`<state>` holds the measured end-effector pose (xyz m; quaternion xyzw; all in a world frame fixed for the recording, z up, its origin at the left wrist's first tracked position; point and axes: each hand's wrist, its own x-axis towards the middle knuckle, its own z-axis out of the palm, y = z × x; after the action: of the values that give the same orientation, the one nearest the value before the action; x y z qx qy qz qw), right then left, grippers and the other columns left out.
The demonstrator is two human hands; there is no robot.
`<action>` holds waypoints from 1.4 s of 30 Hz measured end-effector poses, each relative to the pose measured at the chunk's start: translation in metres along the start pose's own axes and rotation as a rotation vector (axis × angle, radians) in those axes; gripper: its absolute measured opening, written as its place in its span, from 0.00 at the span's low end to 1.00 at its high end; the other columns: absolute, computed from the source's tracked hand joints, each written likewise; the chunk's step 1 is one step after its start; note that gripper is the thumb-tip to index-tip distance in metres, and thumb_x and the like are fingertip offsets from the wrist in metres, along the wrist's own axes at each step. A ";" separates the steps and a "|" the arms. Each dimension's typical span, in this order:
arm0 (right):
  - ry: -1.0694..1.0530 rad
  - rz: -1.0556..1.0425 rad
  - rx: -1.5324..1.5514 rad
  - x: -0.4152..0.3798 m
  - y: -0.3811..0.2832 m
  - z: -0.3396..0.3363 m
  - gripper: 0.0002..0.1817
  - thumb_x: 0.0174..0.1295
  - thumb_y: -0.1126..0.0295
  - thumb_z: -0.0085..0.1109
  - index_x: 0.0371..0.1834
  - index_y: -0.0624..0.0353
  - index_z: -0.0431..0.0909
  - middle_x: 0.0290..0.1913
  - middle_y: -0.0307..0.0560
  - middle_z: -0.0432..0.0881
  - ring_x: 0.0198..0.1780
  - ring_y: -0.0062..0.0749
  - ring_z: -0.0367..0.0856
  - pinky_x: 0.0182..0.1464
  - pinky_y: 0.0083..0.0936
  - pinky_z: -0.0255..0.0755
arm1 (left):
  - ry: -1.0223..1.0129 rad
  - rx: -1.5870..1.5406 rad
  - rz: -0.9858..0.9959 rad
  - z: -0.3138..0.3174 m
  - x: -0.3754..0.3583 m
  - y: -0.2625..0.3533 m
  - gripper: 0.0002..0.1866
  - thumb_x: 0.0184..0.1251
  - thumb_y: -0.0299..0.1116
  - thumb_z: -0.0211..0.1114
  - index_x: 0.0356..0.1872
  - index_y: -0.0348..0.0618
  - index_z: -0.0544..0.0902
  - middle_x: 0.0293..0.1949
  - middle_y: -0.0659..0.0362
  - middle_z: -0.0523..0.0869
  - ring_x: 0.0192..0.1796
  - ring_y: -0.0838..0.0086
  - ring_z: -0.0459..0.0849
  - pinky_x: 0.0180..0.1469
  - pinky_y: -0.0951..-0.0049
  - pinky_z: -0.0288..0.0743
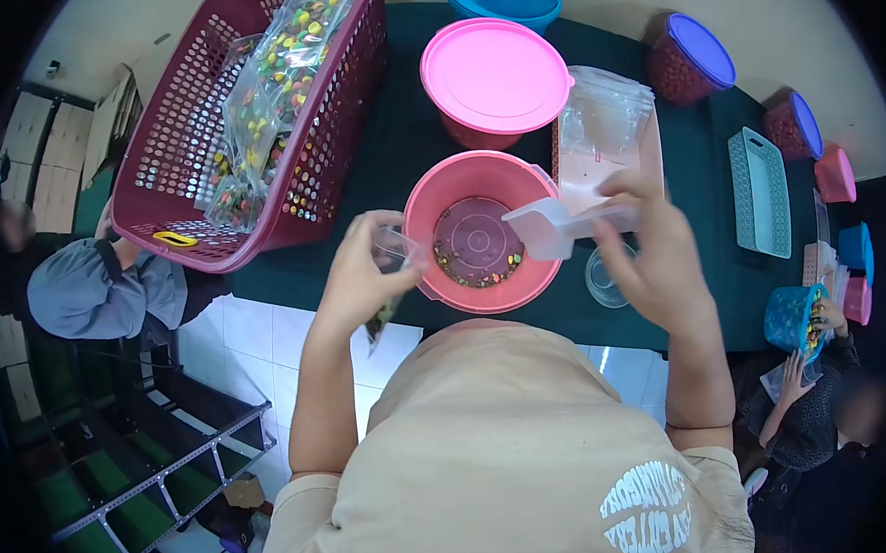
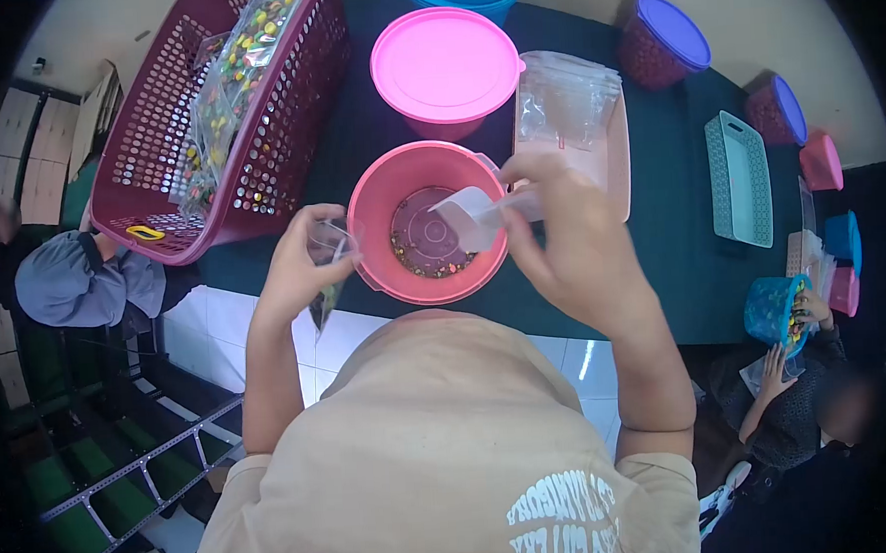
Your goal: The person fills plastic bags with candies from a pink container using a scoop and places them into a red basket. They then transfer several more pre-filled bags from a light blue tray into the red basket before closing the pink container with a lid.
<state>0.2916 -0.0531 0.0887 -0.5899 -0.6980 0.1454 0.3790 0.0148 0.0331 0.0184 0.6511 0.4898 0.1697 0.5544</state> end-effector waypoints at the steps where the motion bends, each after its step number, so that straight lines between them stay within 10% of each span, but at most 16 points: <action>1: -0.006 0.003 -0.001 -0.002 0.004 0.009 0.13 0.56 0.78 0.57 0.44 0.62 0.71 0.38 0.51 0.79 0.36 0.42 0.79 0.40 0.36 0.71 | 0.123 0.122 0.037 -0.001 0.009 -0.027 0.30 0.44 0.31 0.74 0.52 0.36 0.73 0.42 0.54 0.83 0.43 0.71 0.82 0.46 0.72 0.76; 9: -0.529 -0.021 -0.396 -0.025 0.047 0.081 0.12 0.55 0.75 0.52 0.43 0.58 0.73 0.31 0.49 0.82 0.37 0.42 0.77 0.43 0.35 0.69 | 0.067 0.114 0.068 0.016 0.024 -0.031 0.24 0.46 0.28 0.72 0.45 0.38 0.72 0.37 0.57 0.81 0.38 0.75 0.82 0.45 0.73 0.75; 20: -0.415 0.209 -0.286 -0.045 0.074 0.114 0.12 0.59 0.76 0.46 0.47 0.61 0.70 0.33 0.57 0.80 0.41 0.50 0.80 0.42 0.43 0.74 | 0.077 0.217 0.163 0.025 0.014 0.002 0.28 0.38 0.25 0.72 0.46 0.41 0.72 0.36 0.53 0.81 0.40 0.63 0.82 0.47 0.68 0.74; 42: -0.447 0.188 0.226 -0.056 0.079 0.145 0.09 0.58 0.82 0.48 0.42 0.64 0.68 0.37 0.59 0.79 0.43 0.54 0.79 0.46 0.40 0.72 | 0.056 0.322 0.244 0.041 0.005 0.005 0.32 0.41 0.30 0.77 0.49 0.42 0.70 0.37 0.57 0.81 0.39 0.72 0.81 0.46 0.72 0.74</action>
<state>0.2469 -0.0494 -0.0797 -0.5593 -0.6860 0.3835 0.2639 0.0508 0.0148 0.0073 0.7808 0.4433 0.1732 0.4048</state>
